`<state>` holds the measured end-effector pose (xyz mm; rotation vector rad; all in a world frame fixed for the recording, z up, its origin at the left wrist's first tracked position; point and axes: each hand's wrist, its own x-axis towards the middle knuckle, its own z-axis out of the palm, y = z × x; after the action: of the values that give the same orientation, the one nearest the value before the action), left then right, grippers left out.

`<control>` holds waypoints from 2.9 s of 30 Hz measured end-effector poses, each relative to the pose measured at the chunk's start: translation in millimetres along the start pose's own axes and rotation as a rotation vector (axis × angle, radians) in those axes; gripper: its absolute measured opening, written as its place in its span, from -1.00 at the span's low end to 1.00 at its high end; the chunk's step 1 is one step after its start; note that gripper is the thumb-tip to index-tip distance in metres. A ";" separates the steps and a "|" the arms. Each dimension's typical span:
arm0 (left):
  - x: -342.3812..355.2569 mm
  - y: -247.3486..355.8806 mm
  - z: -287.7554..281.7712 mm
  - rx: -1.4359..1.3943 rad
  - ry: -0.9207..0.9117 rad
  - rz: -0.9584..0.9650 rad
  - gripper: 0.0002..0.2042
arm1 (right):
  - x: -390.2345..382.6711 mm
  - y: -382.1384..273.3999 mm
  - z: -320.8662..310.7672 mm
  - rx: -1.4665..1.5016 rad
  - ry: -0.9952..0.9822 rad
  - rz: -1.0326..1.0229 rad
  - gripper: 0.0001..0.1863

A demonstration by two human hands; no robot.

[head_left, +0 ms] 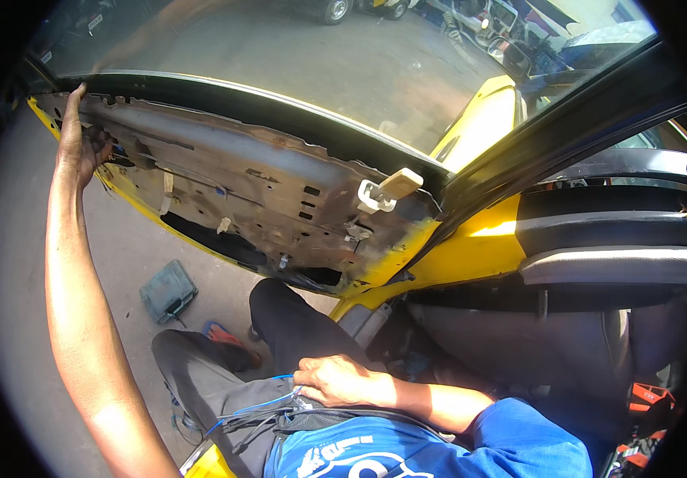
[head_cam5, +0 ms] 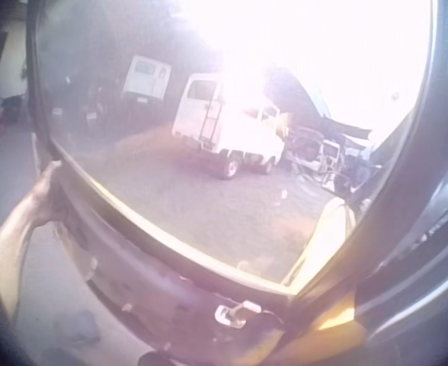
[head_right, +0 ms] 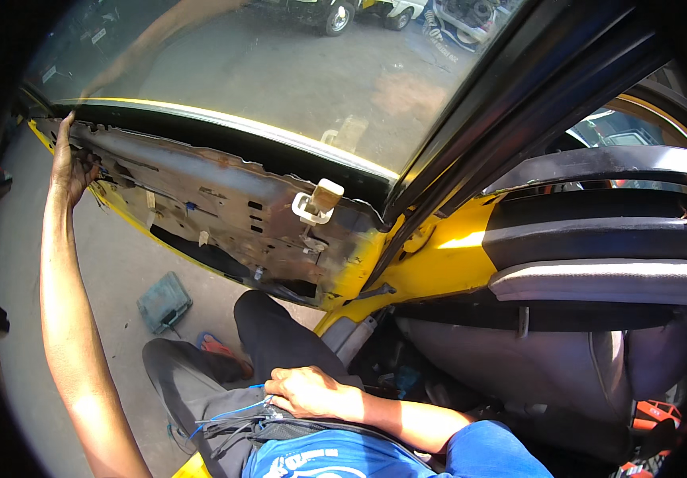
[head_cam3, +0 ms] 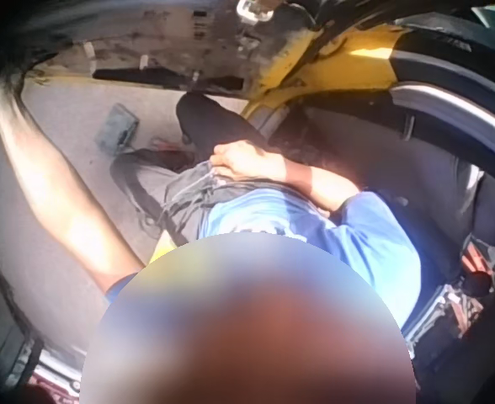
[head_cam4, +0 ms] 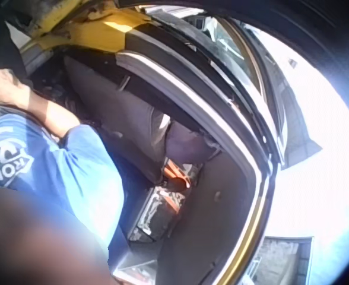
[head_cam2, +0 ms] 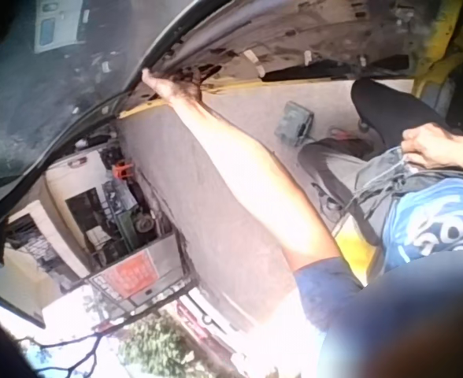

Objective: The person routes a blue wire through the interior door jamb of a yellow car, then strips the wire ends and connects them to a small black connector near the driver seat. The person works by hand, pulling the wire through the door frame and securing the connection.

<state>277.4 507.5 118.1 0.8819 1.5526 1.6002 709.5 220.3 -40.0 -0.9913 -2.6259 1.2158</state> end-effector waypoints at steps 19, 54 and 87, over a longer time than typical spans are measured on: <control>-336.8 -104.2 68.7 0.439 -0.724 0.433 -0.70 | -10.0 5.1 9.7 -0.039 0.061 -0.067 -0.70; -431.8 -156.9 22.2 0.565 -0.702 -0.117 -0.83 | -22.2 17.2 2.0 0.320 0.358 -0.022 -0.72; -447.2 -111.6 148.2 0.366 -0.826 0.441 -0.77 | -111.3 20.7 -56.7 1.122 0.853 0.247 -0.81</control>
<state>633.9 195.6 17.7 1.8963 1.0832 0.9784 826.5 201.7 4.6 -1.1561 -0.9493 1.5048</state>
